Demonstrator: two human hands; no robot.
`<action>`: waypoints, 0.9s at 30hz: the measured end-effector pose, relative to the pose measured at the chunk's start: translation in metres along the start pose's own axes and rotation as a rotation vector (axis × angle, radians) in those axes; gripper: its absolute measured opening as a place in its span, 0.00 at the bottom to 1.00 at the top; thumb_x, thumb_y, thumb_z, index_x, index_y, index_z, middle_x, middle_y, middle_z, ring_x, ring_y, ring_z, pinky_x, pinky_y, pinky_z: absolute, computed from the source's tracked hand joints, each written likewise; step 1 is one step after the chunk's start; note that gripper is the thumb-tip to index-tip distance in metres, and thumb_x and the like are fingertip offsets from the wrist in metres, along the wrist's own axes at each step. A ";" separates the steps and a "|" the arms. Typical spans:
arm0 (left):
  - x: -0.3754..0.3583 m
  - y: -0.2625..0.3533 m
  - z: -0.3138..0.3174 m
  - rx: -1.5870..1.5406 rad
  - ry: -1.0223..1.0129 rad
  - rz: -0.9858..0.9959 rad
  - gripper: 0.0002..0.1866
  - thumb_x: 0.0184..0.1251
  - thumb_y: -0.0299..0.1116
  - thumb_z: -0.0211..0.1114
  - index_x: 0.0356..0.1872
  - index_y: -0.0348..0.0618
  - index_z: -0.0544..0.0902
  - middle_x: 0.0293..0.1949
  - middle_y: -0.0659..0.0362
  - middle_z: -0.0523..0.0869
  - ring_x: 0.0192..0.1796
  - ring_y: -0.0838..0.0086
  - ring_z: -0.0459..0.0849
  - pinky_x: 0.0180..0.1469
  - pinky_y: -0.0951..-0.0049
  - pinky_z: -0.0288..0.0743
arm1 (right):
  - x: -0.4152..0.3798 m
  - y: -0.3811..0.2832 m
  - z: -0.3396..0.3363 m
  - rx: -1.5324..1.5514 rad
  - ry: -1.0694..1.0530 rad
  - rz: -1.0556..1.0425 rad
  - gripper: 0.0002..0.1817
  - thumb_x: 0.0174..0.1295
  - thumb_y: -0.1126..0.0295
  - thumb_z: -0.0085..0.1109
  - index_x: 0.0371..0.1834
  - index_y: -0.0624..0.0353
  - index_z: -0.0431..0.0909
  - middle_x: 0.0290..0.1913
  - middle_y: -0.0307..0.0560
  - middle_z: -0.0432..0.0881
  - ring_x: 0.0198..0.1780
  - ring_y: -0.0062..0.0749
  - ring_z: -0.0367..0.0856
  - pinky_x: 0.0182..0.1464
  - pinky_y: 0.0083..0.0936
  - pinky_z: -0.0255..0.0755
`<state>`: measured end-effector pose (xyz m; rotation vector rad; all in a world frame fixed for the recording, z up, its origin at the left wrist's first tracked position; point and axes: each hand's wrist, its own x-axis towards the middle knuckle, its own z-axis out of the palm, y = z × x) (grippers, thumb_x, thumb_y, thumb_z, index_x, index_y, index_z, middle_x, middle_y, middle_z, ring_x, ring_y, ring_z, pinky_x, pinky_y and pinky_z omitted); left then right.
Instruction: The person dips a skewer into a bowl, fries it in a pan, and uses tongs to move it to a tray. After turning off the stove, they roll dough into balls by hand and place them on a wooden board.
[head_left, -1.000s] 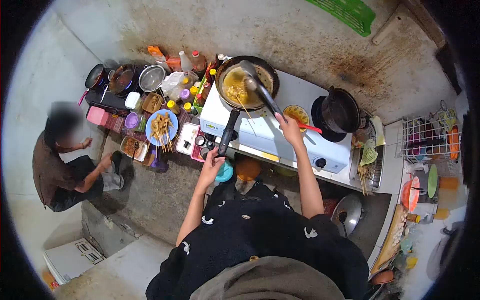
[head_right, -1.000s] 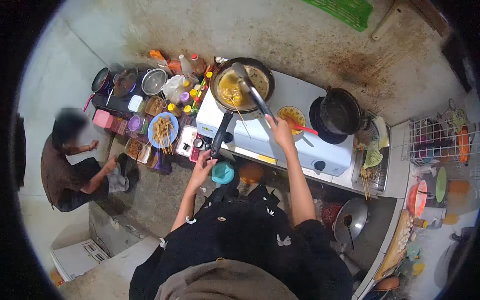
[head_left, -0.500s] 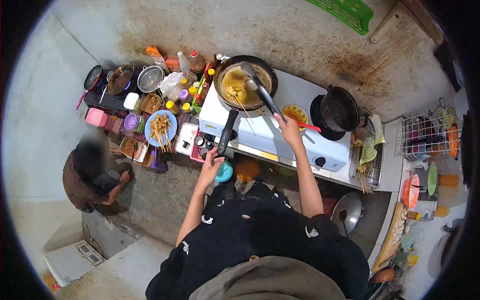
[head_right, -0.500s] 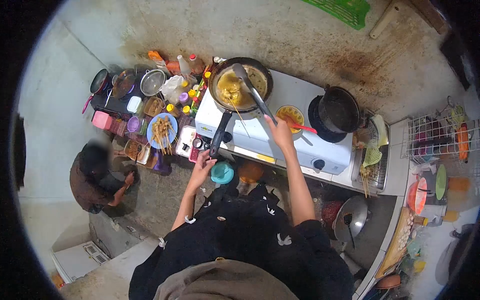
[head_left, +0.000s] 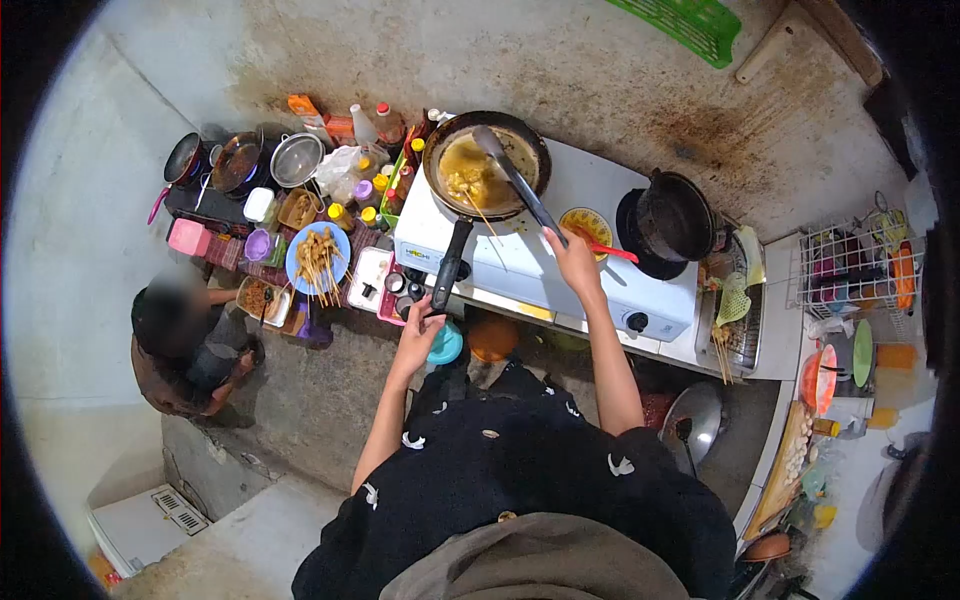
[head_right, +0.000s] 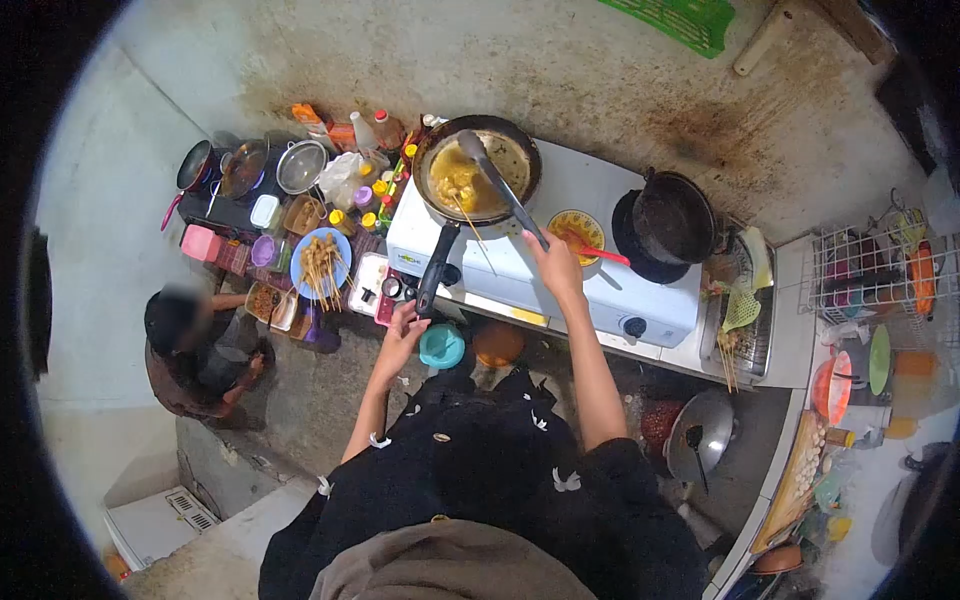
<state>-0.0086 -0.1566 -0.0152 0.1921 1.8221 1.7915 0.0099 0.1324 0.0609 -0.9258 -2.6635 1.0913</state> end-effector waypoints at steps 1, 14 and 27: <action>-0.001 0.000 0.000 -0.015 0.007 -0.005 0.26 0.62 0.25 0.55 0.61 0.37 0.56 0.53 0.49 0.69 0.51 0.71 0.75 0.51 0.73 0.69 | 0.002 0.003 -0.001 -0.002 -0.001 0.000 0.32 0.57 0.40 0.45 0.40 0.61 0.79 0.27 0.60 0.79 0.36 0.54 0.78 0.39 0.39 0.68; 0.013 -0.002 0.008 0.096 0.328 0.358 0.21 0.55 0.22 0.58 0.52 0.38 0.67 0.53 0.53 0.68 0.55 0.67 0.69 0.56 0.69 0.65 | 0.001 -0.007 -0.013 -0.015 -0.107 0.001 0.33 0.57 0.40 0.43 0.48 0.60 0.75 0.36 0.64 0.79 0.42 0.53 0.78 0.45 0.41 0.68; 0.020 0.010 0.019 0.122 0.196 0.389 0.21 0.55 0.21 0.56 0.52 0.37 0.66 0.52 0.54 0.67 0.56 0.69 0.68 0.58 0.72 0.62 | 0.009 -0.007 0.003 -0.439 0.181 -0.373 0.29 0.51 0.43 0.54 0.39 0.61 0.77 0.27 0.54 0.80 0.30 0.46 0.80 0.28 0.38 0.73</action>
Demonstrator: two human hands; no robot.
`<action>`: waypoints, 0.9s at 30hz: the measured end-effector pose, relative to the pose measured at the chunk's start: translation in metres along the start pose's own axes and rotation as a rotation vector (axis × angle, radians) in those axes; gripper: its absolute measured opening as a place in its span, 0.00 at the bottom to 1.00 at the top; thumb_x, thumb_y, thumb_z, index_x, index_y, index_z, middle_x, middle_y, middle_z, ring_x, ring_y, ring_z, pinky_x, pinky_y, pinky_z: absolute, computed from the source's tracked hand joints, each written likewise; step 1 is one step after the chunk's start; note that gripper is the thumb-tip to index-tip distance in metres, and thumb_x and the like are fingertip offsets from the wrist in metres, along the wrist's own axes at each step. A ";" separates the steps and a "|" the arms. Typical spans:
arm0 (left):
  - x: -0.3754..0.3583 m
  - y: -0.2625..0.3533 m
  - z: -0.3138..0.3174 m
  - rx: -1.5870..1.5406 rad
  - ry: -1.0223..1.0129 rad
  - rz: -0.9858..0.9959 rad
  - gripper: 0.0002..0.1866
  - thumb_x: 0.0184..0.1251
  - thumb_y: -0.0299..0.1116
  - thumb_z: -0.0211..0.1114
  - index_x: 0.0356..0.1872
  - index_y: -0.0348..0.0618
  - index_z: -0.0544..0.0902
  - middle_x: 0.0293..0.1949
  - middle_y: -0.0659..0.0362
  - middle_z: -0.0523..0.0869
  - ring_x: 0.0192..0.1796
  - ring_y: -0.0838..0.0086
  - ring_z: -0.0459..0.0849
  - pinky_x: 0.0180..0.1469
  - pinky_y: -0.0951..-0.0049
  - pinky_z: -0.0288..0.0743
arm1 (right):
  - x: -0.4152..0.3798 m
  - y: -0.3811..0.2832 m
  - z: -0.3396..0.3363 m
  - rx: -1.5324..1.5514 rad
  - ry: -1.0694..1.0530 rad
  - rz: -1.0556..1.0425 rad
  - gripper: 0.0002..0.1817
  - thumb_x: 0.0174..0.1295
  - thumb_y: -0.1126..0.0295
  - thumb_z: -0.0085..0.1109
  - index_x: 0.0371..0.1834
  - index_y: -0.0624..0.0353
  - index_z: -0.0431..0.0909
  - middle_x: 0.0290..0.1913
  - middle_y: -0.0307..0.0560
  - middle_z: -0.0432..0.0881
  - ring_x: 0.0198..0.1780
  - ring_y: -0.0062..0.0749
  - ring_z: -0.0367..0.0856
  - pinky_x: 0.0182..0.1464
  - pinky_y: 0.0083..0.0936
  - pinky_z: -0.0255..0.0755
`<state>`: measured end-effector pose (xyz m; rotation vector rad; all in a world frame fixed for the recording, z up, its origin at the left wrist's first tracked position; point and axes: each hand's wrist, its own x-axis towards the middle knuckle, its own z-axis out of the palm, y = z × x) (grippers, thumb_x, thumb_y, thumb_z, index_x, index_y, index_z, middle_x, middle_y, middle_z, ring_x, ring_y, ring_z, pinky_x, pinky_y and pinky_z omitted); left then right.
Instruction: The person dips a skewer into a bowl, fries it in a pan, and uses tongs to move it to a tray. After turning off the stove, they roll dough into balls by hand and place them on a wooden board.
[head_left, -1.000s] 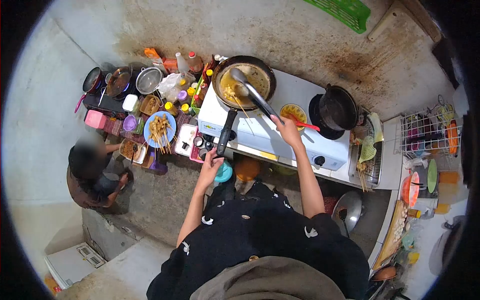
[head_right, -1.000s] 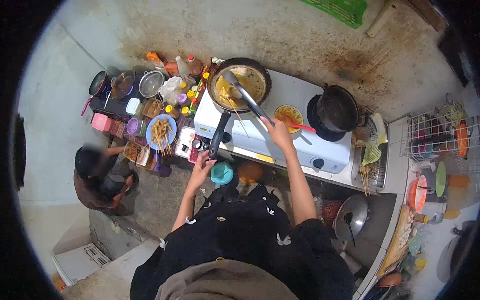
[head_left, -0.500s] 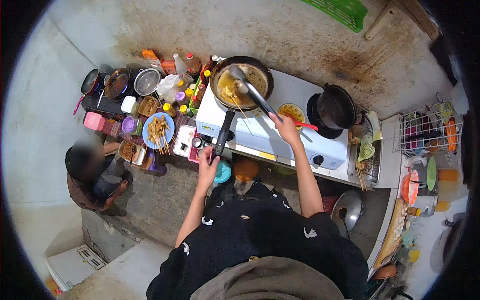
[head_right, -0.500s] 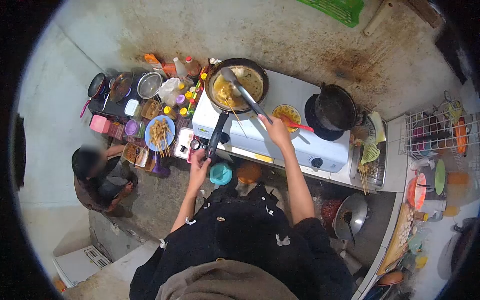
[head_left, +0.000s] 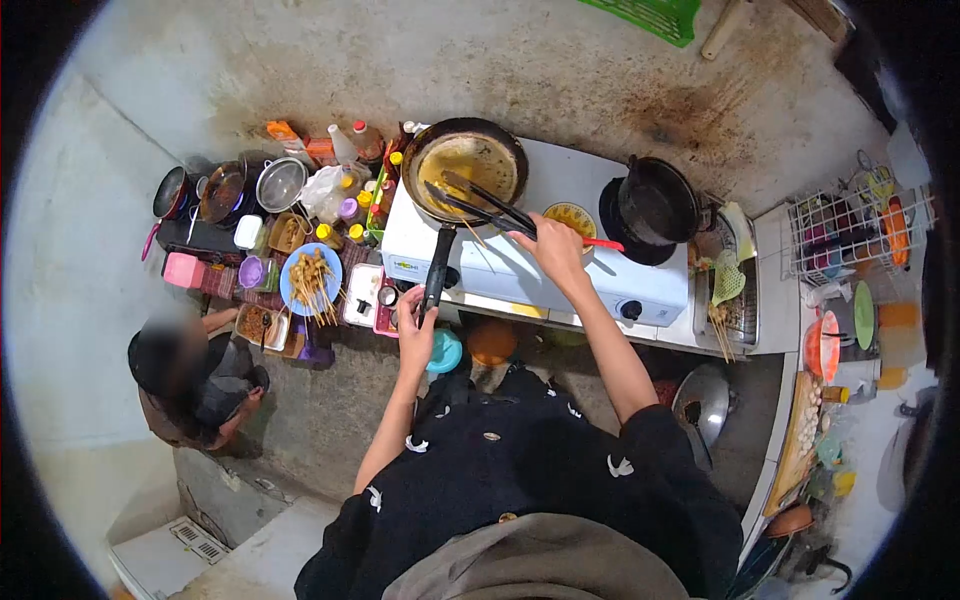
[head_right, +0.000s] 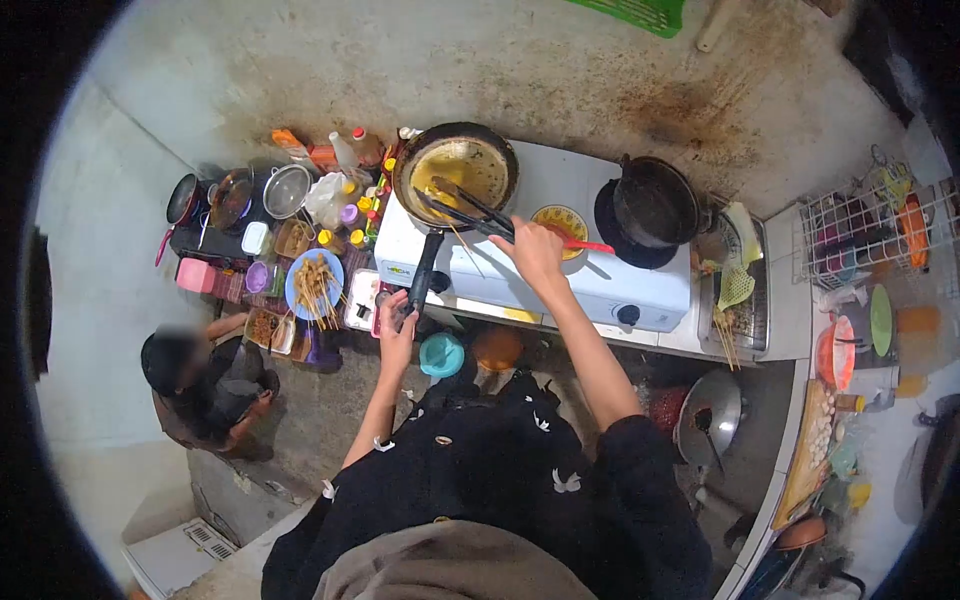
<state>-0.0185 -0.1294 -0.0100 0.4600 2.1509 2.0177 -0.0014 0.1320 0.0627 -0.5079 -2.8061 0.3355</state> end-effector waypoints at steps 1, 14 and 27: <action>-0.001 -0.001 -0.002 -0.026 0.001 -0.042 0.21 0.56 0.21 0.56 0.52 0.37 0.67 0.52 0.54 0.67 0.56 0.69 0.68 0.58 0.71 0.62 | 0.000 -0.002 0.000 -0.012 -0.013 -0.004 0.28 0.51 0.44 0.55 0.39 0.61 0.77 0.27 0.53 0.80 0.30 0.45 0.80 0.28 0.38 0.72; 0.000 -0.021 -0.020 -0.036 -0.049 -0.168 0.21 0.57 0.22 0.56 0.53 0.39 0.68 0.54 0.55 0.71 0.57 0.70 0.68 0.55 0.72 0.65 | -0.024 -0.009 -0.004 0.006 0.011 0.198 0.26 0.53 0.45 0.54 0.37 0.60 0.78 0.25 0.55 0.80 0.30 0.48 0.80 0.31 0.39 0.72; 0.012 -0.017 -0.043 -0.083 -0.234 -0.270 0.22 0.56 0.21 0.55 0.54 0.40 0.66 0.53 0.55 0.70 0.57 0.67 0.69 0.54 0.72 0.66 | -0.044 -0.025 -0.033 0.045 -0.079 0.416 0.28 0.54 0.42 0.49 0.34 0.61 0.78 0.29 0.58 0.80 0.36 0.51 0.79 0.37 0.42 0.71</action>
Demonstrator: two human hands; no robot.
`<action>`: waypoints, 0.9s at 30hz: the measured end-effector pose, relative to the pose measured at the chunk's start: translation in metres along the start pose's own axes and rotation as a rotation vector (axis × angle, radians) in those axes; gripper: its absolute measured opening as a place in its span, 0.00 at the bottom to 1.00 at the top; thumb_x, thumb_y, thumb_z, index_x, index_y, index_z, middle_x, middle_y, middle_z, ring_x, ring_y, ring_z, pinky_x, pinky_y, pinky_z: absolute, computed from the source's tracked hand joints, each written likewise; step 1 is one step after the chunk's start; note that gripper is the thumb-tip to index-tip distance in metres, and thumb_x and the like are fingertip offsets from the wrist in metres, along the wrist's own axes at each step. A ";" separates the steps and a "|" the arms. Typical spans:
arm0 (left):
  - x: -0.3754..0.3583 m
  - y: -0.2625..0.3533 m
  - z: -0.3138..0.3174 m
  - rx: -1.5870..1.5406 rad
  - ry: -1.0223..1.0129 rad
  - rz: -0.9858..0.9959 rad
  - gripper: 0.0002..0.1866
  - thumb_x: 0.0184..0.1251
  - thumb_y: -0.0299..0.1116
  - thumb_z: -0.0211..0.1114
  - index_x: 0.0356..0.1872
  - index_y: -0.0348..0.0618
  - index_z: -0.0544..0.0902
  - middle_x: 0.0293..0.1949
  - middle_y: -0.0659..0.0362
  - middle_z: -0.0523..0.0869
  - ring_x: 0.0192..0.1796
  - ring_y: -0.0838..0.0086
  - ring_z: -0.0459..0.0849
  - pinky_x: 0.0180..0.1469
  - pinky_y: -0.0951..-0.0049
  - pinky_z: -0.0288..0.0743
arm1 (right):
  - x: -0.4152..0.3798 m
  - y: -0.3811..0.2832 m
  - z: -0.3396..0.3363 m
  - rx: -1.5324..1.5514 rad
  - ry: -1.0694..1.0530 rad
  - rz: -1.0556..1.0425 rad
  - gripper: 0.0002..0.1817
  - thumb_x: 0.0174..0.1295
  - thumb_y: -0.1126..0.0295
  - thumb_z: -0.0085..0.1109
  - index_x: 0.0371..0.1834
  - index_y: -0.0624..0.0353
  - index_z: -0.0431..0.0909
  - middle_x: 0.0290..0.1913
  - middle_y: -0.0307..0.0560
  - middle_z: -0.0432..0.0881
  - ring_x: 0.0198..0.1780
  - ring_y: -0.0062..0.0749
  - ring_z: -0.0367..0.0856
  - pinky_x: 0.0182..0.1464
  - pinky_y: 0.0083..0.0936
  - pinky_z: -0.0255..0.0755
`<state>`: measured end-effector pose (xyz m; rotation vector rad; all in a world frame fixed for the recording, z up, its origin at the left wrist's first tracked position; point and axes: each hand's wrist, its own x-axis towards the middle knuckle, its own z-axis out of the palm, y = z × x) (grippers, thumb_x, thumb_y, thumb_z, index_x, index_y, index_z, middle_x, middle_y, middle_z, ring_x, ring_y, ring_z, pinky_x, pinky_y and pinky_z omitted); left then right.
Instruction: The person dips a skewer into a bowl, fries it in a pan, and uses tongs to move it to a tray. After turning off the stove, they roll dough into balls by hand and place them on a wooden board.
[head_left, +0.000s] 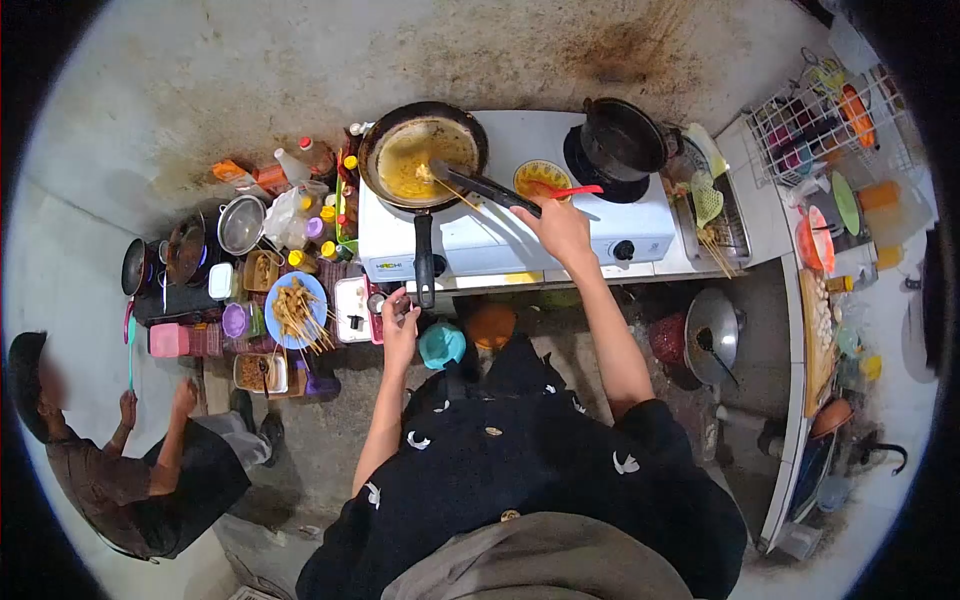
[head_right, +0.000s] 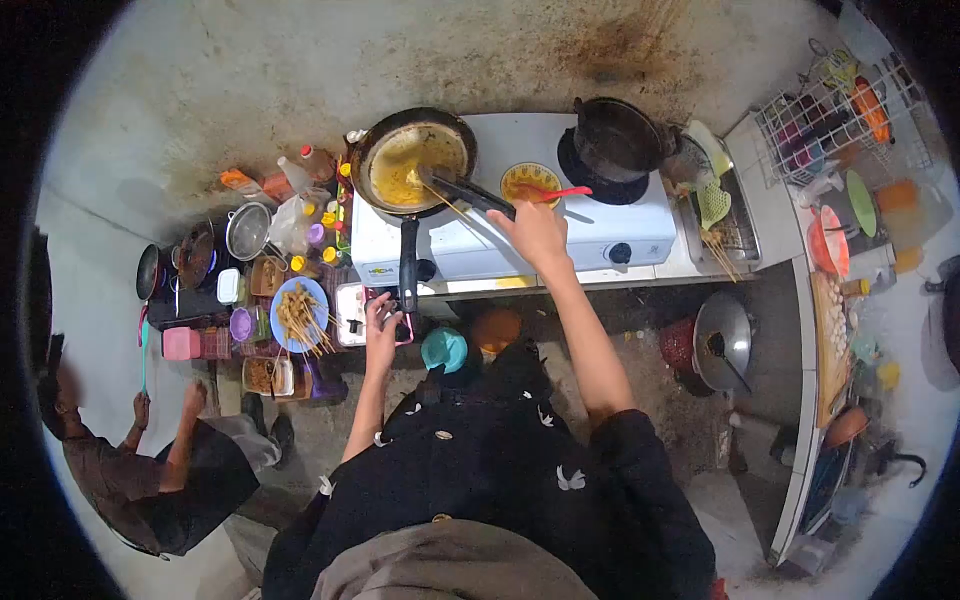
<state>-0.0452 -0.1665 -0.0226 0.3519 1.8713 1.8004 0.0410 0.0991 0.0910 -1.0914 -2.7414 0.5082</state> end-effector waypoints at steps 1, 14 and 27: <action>-0.001 0.002 -0.002 -0.015 -0.004 -0.049 0.22 0.56 0.21 0.55 0.54 0.40 0.66 0.53 0.55 0.70 0.57 0.67 0.69 0.54 0.71 0.66 | -0.002 -0.002 0.000 -0.045 -0.025 -0.010 0.29 0.55 0.42 0.49 0.34 0.61 0.78 0.29 0.58 0.80 0.36 0.51 0.79 0.37 0.42 0.71; 0.005 -0.028 -0.009 -0.050 -0.293 -0.079 0.31 0.63 0.27 0.52 0.65 0.40 0.49 0.62 0.51 0.62 0.55 0.68 0.73 0.53 0.74 0.66 | 0.016 0.009 0.030 0.192 -0.121 0.146 0.33 0.56 0.38 0.43 0.39 0.60 0.79 0.35 0.62 0.79 0.42 0.53 0.77 0.44 0.42 0.69; -0.006 -0.017 -0.006 -0.035 -0.313 -0.087 0.32 0.63 0.27 0.52 0.66 0.40 0.49 0.57 0.54 0.70 0.53 0.72 0.75 0.44 0.80 0.66 | 0.019 0.002 0.039 0.291 -0.013 0.135 0.32 0.56 0.38 0.43 0.39 0.59 0.80 0.33 0.63 0.79 0.40 0.55 0.77 0.43 0.42 0.68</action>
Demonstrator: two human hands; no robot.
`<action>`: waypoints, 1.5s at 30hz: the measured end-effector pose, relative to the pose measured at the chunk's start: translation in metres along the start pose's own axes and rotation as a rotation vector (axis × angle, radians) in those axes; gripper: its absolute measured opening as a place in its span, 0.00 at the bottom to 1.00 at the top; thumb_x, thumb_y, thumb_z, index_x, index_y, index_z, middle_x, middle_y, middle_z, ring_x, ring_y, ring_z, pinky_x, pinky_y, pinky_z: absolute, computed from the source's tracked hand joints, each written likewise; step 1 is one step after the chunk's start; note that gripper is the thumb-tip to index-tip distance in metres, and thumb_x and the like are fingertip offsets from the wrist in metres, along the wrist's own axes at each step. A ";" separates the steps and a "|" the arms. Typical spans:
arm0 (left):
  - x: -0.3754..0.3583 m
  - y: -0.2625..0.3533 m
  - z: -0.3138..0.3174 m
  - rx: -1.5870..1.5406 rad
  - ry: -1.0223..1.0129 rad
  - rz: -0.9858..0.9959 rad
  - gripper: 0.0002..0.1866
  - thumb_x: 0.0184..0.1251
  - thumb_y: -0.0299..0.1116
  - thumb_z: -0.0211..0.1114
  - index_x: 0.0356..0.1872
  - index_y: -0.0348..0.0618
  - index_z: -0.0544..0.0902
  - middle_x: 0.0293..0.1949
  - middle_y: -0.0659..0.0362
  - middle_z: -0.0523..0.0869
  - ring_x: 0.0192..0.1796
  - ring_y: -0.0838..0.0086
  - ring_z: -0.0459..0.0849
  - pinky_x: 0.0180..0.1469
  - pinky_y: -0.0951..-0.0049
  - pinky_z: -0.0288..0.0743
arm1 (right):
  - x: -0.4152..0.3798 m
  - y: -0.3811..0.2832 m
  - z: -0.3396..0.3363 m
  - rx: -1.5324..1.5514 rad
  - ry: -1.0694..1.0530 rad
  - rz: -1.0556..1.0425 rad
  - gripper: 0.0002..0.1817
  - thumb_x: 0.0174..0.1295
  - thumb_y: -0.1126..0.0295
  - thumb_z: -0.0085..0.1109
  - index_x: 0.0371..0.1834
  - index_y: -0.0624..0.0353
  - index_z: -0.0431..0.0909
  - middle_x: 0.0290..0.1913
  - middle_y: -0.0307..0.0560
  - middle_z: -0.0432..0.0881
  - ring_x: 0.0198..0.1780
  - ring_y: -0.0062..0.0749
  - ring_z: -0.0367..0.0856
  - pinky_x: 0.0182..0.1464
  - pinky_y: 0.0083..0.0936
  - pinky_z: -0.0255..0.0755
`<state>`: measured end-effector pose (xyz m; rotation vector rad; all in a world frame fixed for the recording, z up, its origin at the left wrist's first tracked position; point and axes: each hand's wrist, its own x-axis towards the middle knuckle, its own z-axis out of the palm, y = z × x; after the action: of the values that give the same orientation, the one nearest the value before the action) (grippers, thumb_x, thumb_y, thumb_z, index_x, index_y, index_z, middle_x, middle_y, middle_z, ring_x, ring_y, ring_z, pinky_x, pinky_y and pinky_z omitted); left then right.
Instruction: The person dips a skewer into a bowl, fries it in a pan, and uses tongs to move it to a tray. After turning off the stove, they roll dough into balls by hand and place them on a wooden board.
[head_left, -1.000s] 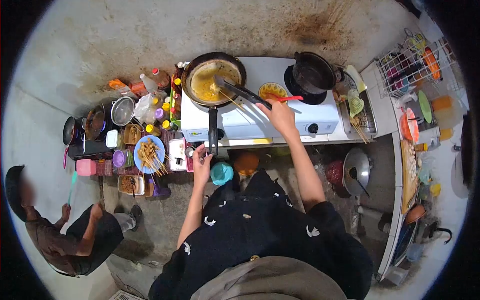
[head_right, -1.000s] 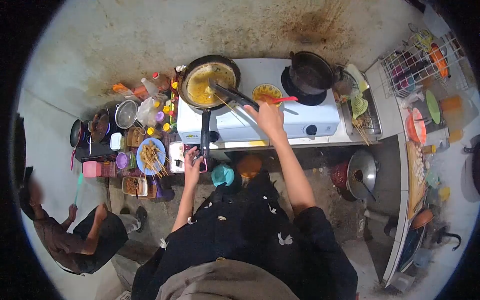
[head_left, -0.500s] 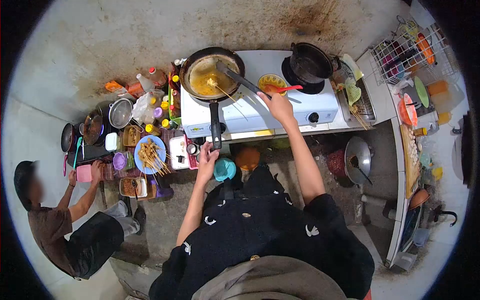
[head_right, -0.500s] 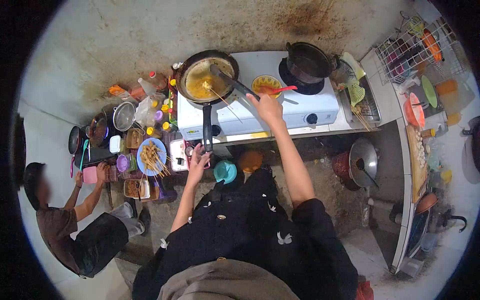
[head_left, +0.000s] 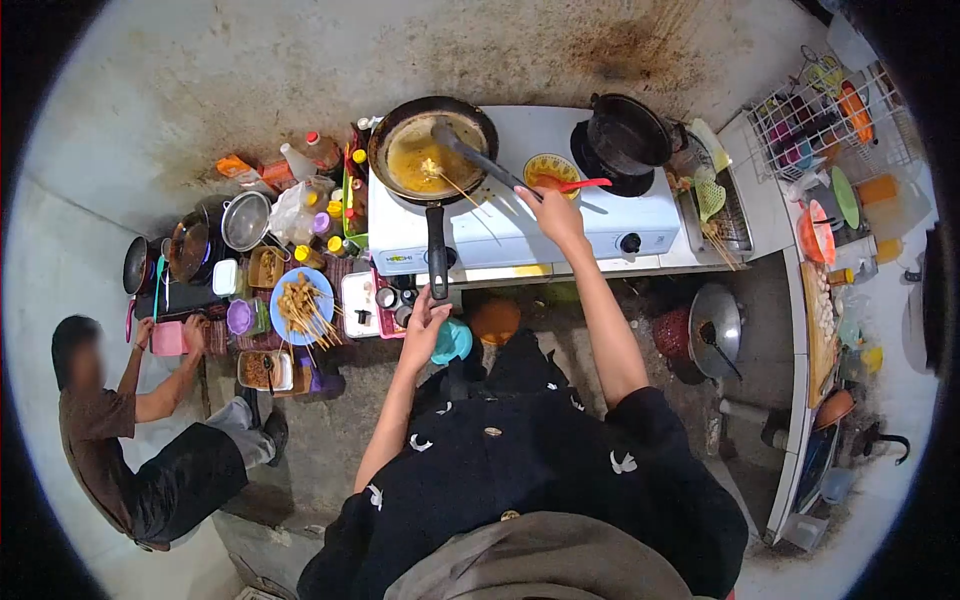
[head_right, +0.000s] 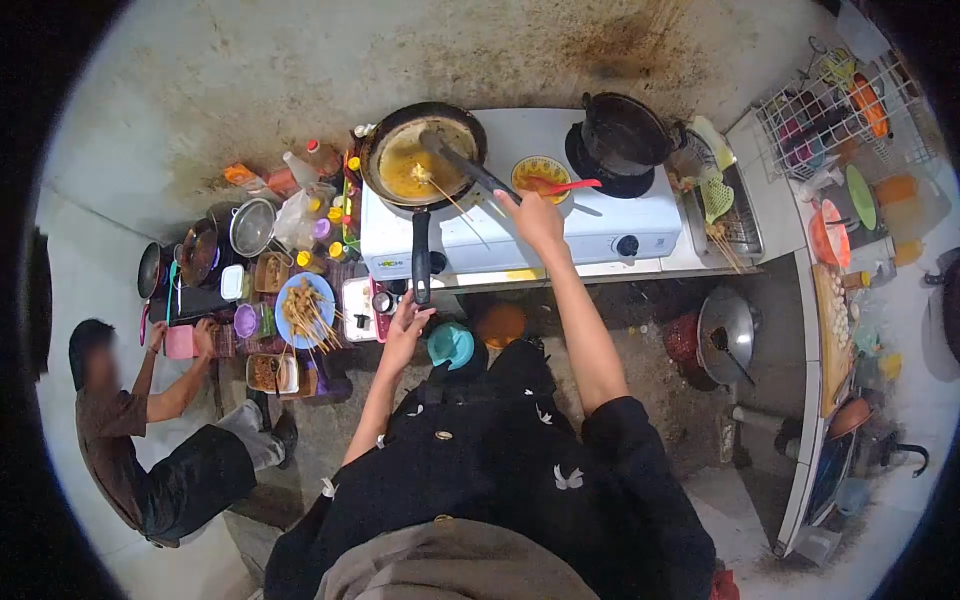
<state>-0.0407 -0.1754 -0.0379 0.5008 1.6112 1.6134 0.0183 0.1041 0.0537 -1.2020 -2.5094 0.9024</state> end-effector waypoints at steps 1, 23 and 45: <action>0.000 -0.001 -0.001 0.002 0.001 0.000 0.32 0.63 0.27 0.52 0.66 0.40 0.49 0.57 0.54 0.70 0.53 0.72 0.75 0.44 0.80 0.66 | 0.001 -0.002 -0.004 -0.016 -0.063 -0.013 0.32 0.56 0.38 0.43 0.39 0.58 0.80 0.33 0.63 0.79 0.40 0.55 0.77 0.43 0.42 0.68; -0.004 0.010 -0.005 0.019 0.008 0.010 0.28 0.63 0.33 0.53 0.64 0.43 0.58 0.56 0.57 0.71 0.52 0.75 0.75 0.42 0.81 0.66 | 0.012 -0.006 -0.009 -0.061 -0.184 0.002 0.33 0.57 0.39 0.43 0.37 0.63 0.79 0.31 0.63 0.79 0.39 0.54 0.78 0.42 0.40 0.68; -0.003 0.013 -0.004 -0.012 0.014 -0.004 0.27 0.63 0.31 0.54 0.63 0.39 0.59 0.56 0.55 0.71 0.53 0.72 0.75 0.46 0.78 0.66 | 0.015 -0.007 -0.001 -0.004 -0.120 0.000 0.34 0.56 0.38 0.42 0.38 0.61 0.79 0.31 0.63 0.79 0.39 0.54 0.78 0.44 0.41 0.68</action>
<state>-0.0452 -0.1784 -0.0255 0.4808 1.6106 1.6268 0.0051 0.1125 0.0580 -1.1821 -2.6051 0.9978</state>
